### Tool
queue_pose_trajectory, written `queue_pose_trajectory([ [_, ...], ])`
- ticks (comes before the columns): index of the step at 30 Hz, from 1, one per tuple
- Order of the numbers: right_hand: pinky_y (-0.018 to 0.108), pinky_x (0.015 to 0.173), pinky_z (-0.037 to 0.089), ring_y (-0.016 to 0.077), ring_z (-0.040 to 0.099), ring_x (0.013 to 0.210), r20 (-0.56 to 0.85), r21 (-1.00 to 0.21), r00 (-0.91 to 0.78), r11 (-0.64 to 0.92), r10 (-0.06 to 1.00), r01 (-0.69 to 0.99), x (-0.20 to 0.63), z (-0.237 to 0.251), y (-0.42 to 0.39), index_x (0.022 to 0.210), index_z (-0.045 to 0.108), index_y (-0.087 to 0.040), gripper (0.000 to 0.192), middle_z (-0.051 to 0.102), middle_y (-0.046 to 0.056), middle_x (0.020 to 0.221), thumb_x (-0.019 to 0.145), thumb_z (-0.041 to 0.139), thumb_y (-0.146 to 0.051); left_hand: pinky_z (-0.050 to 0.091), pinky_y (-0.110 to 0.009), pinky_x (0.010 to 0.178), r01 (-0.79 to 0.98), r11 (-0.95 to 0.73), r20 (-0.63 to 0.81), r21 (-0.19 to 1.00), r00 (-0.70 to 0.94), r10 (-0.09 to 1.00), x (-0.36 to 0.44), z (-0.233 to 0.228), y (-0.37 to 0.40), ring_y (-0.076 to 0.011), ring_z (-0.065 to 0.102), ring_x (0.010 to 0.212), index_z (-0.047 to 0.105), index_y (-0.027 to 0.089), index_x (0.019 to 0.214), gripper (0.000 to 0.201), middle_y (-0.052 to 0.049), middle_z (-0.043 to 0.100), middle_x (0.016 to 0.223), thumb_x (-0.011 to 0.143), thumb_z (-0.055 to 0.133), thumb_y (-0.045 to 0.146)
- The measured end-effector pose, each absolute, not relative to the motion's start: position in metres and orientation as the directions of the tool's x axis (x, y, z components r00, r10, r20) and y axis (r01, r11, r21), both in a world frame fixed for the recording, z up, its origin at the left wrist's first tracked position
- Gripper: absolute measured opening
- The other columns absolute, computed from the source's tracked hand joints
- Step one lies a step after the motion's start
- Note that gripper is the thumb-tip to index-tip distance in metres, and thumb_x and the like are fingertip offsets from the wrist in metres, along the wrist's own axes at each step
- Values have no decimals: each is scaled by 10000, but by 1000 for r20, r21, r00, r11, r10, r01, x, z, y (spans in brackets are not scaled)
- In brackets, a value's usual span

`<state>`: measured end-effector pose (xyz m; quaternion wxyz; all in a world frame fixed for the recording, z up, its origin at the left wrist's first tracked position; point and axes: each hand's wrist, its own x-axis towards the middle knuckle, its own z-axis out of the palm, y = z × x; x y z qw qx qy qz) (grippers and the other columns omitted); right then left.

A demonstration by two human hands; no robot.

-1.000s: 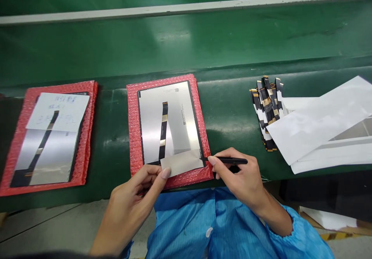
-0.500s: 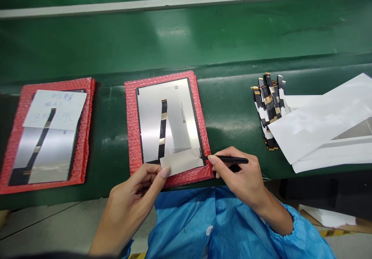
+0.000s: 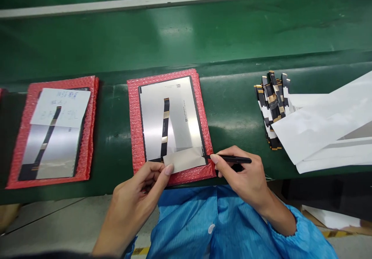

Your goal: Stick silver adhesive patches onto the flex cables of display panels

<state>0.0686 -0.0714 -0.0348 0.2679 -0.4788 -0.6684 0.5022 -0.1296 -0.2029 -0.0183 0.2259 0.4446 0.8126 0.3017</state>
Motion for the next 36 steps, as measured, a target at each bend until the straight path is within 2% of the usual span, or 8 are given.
queue_pose_trajectory([
  [8,274,378,590,166,693,398,-119,-913,-398,58,909,404,69,-35,-71,762,762,-370,80,728,-71,539,830,721,-378,400,-122,406,657,379,-30,652,-477,878,-127,-17,-201,-29,517,407,597,256,813,206,110,568,560,905,546,434],
  [17,309,365,600,180,684,393,-74,-907,-406,108,911,407,69,-35,-71,794,756,-401,86,703,-81,522,853,693,-401,385,-129,406,692,361,-23,625,-446,895,-127,-18,-201,-33,515,418,592,243,817,208,95,573,577,918,544,419],
  [28,319,371,603,190,688,405,-89,-897,-396,100,914,431,69,-33,-71,791,746,-454,101,703,-84,517,844,691,-389,382,-132,407,695,364,-24,620,-446,894,-126,-18,-201,-34,511,417,594,233,831,222,87,577,577,926,534,425],
  [36,315,375,604,190,690,399,-97,-897,-391,90,915,433,68,-34,-71,776,745,-441,93,701,-87,513,839,692,-399,385,-138,411,718,364,-13,593,-443,896,-126,-17,-199,-34,506,410,591,238,824,236,93,569,568,933,515,433],
])
